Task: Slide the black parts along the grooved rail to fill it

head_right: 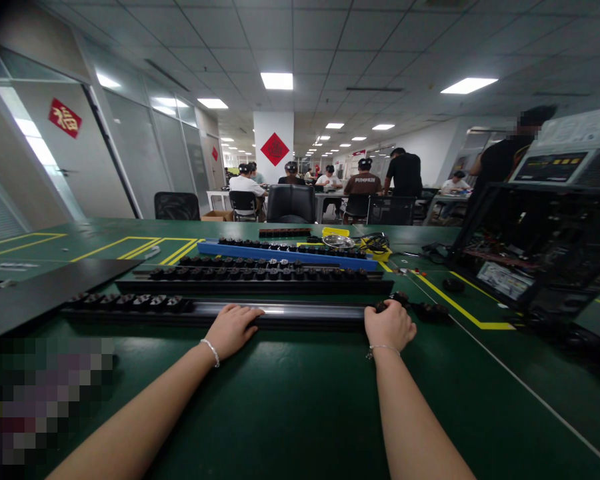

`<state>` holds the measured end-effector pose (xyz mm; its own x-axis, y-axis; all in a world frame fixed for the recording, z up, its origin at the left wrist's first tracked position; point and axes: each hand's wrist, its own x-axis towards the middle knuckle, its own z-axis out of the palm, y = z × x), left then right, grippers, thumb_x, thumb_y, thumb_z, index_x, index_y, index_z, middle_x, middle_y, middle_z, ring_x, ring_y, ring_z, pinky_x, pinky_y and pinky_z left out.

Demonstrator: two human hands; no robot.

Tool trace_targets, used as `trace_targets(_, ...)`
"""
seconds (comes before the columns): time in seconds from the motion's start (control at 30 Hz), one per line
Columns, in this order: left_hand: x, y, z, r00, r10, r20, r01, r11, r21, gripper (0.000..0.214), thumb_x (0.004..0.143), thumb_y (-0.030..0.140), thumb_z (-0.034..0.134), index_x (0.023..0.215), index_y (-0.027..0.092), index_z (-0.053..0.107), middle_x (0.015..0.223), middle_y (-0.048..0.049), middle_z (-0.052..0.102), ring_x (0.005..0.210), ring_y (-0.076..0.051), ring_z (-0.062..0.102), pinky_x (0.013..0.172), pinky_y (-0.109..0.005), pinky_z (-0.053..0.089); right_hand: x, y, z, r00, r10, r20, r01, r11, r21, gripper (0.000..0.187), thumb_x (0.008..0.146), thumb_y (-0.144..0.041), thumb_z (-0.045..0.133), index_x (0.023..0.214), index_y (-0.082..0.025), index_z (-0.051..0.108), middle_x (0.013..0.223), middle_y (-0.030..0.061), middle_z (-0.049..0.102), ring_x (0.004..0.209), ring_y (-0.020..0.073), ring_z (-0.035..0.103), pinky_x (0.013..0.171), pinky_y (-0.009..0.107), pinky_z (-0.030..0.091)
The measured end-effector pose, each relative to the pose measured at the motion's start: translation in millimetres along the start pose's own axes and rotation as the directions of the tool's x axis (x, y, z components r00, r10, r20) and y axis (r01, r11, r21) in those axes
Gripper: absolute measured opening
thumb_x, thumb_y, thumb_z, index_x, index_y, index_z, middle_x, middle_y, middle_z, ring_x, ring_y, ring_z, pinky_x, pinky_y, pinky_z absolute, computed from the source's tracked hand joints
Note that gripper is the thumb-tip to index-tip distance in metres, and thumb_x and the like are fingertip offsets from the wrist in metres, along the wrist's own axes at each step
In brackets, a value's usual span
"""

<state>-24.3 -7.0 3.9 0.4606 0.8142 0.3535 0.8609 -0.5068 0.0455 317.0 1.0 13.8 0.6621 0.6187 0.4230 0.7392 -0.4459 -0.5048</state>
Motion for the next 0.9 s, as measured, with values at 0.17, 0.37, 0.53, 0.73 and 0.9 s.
trace_targets(0.17,0.2,0.9,-0.7,1.000,-0.010,0.010,0.010,1.000,0.004,0.033,0.081,0.026,0.053,0.114,0.028,0.052,0.100,-0.0027,0.064,0.098,-0.021,0.055,0.094,-0.038,0.030,1.7,1.3,0.0,1.000,-0.001,0.007,0.001,1.000,0.000,0.040,0.070,-0.037,0.049,0.101,-0.014,0.057,0.098,0.0154,0.060,0.092,0.0288,0.054,0.080,0.041,0.039)
trace_targets(0.37,0.4,1.0,-0.9,1.000,-0.009,0.006,0.009,1.000,0.004,0.034,0.081,0.025,0.053,0.115,0.028,0.052,0.099,-0.0027,0.064,0.098,-0.021,0.055,0.093,-0.038,0.030,3.3,4.5,-0.3,1.000,0.006,-0.002,-0.006,1.000,0.024,0.041,0.070,-0.039,0.049,0.102,-0.014,0.057,0.098,0.0151,0.059,0.092,0.0291,0.053,0.078,0.040,0.040)
trace_targets(0.53,0.3,0.7,-0.3,1.000,-0.002,-0.004,0.002,1.000,0.001,0.034,0.081,0.025,0.053,0.114,0.028,0.052,0.099,-0.0020,0.064,0.097,-0.021,0.055,0.093,-0.038,0.030,5.4,7.7,-1.8,0.999,0.044,0.013,-0.045,0.998,0.041,0.044,0.071,-0.039,0.048,0.106,-0.014,0.055,0.103,0.0160,0.058,0.097,0.0302,0.052,0.078,0.039,0.042)
trace_targets(0.73,0.4,0.9,0.1,1.000,0.000,-0.009,0.000,1.000,0.005,0.033,0.081,0.025,0.053,0.114,0.027,0.052,0.099,-0.0024,0.064,0.097,-0.021,0.055,0.093,-0.038,0.030,6.7,9.3,-1.7,0.998,0.063,0.014,-0.064,0.996,0.065,0.044,0.071,-0.038,0.049,0.107,-0.014,0.055,0.105,0.0162,0.057,0.098,0.0303,0.051,0.079,0.040,0.042)
trace_targets(0.9,0.5,0.5,0.2,1.000,0.002,-0.013,-0.002,1.000,0.006,0.033,0.081,0.025,0.054,0.114,0.027,0.052,0.098,-0.0022,0.064,0.096,-0.020,0.055,0.092,-0.038,0.030,6.8,9.4,-2.7,0.997,0.080,0.016,-0.081,0.995,0.061,0.044,0.072,-0.037,0.049,0.109,-0.014,0.054,0.107,0.0162,0.057,0.099,0.0302,0.051,0.079,0.040,0.042)
